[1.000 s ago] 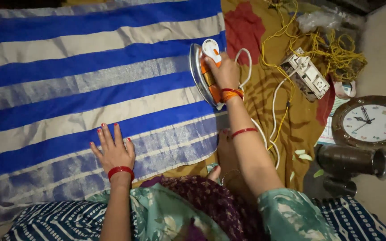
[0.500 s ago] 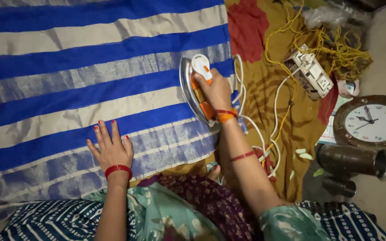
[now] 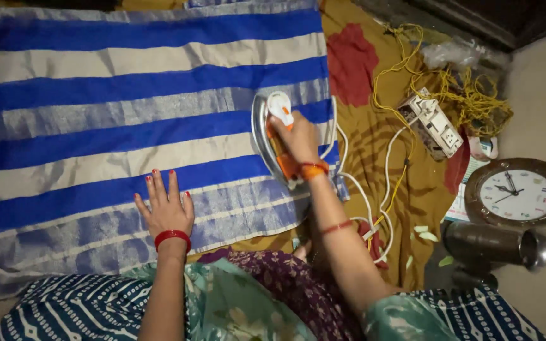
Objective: Iron a blue and white striped cloth on a bed.
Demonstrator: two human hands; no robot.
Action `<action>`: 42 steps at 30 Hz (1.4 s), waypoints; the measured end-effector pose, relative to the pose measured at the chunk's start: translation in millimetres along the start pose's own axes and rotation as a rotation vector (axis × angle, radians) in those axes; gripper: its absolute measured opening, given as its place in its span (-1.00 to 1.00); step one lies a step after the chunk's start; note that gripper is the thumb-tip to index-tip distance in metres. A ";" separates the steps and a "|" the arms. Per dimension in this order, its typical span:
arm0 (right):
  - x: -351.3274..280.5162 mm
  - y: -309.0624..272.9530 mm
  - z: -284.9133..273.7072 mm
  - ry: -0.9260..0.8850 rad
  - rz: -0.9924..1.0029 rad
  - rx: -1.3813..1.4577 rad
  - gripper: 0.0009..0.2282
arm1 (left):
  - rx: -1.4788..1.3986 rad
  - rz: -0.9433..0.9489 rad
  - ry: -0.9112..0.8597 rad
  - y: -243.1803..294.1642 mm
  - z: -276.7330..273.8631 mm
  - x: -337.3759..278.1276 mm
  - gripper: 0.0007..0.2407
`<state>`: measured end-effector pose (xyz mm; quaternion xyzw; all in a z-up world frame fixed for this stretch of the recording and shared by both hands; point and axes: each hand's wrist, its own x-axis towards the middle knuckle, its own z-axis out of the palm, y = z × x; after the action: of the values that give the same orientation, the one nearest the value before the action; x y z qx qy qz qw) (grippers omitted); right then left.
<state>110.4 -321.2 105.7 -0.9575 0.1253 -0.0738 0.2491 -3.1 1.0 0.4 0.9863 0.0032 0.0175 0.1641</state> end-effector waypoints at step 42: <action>22.0 -63.9 48.9 0.023 -0.163 -0.055 -0.54 | -0.034 -0.336 -0.094 -124.2 -35.9 72.0 -0.40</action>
<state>154.4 -251.0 96.8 -0.9701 0.0519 -0.1015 0.2144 67.5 131.0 -3.4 0.9687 0.1602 -0.0563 0.1812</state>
